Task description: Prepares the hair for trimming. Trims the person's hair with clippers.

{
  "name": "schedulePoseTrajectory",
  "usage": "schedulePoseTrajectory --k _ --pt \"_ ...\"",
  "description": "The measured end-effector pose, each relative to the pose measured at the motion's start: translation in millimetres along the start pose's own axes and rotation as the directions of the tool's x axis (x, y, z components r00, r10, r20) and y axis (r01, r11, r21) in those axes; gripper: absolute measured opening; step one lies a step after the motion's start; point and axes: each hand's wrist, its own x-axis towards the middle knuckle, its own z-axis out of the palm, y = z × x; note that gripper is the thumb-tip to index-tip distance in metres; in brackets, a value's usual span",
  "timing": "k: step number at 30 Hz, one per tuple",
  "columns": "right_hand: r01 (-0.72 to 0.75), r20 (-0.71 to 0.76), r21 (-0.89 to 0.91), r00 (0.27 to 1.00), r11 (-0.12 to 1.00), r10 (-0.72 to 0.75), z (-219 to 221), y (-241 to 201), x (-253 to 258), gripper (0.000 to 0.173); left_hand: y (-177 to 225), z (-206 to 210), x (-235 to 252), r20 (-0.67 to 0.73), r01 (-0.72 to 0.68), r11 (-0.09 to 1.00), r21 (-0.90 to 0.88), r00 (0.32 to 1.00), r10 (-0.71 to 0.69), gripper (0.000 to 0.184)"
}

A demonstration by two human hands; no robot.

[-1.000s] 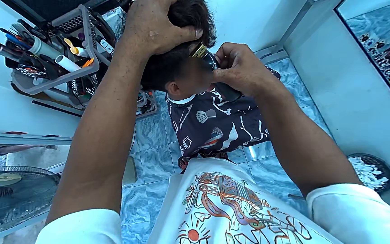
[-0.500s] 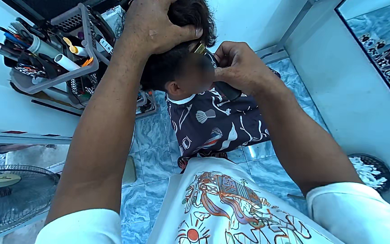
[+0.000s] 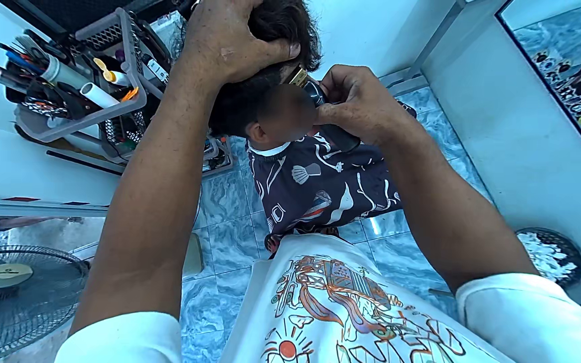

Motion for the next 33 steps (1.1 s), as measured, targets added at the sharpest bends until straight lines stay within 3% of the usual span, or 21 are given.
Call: schedulePoseTrajectory --k 33 --pt "-0.004 0.008 0.051 1.000 0.999 0.004 2.2 4.3 -4.6 0.031 2.4 0.2 -0.9 -0.003 -0.030 1.000 -0.009 1.000 0.030 0.072"
